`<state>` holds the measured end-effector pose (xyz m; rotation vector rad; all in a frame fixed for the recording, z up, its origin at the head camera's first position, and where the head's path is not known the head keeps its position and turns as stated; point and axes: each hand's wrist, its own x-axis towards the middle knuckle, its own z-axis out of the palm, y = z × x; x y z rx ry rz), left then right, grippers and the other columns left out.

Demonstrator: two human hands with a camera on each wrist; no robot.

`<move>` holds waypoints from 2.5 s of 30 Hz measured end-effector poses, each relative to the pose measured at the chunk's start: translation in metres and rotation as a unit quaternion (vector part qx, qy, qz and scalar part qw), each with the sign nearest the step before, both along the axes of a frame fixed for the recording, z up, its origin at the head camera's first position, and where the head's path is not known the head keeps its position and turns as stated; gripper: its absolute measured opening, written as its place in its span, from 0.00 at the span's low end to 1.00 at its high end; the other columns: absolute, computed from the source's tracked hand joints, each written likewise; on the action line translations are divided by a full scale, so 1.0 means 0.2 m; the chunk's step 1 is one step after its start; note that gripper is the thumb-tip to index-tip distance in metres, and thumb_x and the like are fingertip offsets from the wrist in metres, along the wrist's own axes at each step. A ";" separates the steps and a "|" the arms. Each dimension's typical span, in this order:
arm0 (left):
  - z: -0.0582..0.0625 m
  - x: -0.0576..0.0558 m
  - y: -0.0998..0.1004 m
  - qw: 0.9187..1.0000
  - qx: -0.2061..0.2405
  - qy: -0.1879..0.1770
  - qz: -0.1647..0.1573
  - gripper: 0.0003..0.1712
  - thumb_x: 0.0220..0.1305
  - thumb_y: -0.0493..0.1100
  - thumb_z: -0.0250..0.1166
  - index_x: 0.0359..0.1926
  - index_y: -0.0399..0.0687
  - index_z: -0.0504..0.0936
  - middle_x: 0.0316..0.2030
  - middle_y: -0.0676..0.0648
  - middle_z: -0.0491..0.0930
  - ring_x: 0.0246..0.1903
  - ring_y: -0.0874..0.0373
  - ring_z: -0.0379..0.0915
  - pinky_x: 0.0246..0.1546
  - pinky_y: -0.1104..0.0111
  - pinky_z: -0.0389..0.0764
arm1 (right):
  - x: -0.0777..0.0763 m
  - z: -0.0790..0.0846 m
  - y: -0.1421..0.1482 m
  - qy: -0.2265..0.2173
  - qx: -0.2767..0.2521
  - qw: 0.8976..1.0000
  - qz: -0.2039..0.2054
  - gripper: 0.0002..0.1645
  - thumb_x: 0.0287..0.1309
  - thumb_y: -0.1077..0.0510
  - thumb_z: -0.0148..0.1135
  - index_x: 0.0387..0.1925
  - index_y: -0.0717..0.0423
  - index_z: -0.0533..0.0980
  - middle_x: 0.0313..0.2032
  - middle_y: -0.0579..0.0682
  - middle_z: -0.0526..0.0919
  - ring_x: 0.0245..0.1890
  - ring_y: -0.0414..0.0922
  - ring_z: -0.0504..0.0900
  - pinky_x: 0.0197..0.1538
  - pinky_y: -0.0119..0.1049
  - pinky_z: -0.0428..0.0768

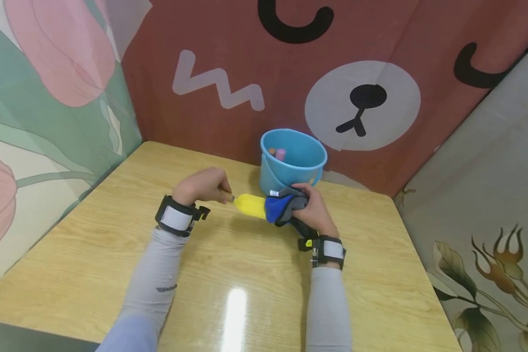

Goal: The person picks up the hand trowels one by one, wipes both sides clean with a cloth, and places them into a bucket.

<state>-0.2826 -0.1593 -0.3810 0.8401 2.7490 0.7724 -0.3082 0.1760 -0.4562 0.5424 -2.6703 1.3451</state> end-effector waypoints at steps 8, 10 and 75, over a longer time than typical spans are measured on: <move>-0.03 -0.01 0.08 0.999 -0.039 0.036 -0.012 0.03 0.57 0.33 0.75 0.32 0.44 0.92 0.26 0.54 0.84 0.24 0.62 0.67 0.29 0.70 0.72 | 0.02 0.04 -0.09 0.035 0.010 0.999 0.009 0.44 0.41 0.70 0.73 0.64 0.55 0.72 0.61 0.59 0.76 0.60 0.56 0.72 0.67 0.56 0.69; -0.04 -0.02 0.09 0.998 -0.046 0.046 -0.015 0.02 0.57 0.34 0.75 0.30 0.44 0.92 0.25 0.54 0.82 0.24 0.62 0.66 0.28 0.70 0.71 | 0.02 0.04 -0.12 0.048 0.009 0.999 0.018 0.44 0.40 0.70 0.74 0.63 0.57 0.72 0.60 0.59 0.76 0.60 0.56 0.73 0.67 0.56 0.69; -0.08 -0.08 0.10 0.995 -0.005 0.104 -0.008 0.06 0.63 0.37 0.73 0.40 0.42 0.92 0.38 0.48 0.90 0.38 0.54 0.86 0.44 0.59 0.85 | 0.05 0.01 -0.41 0.040 0.117 0.987 0.101 0.42 0.39 0.65 0.82 0.57 0.48 0.71 0.59 0.50 0.72 0.63 0.51 0.67 0.66 0.53 0.71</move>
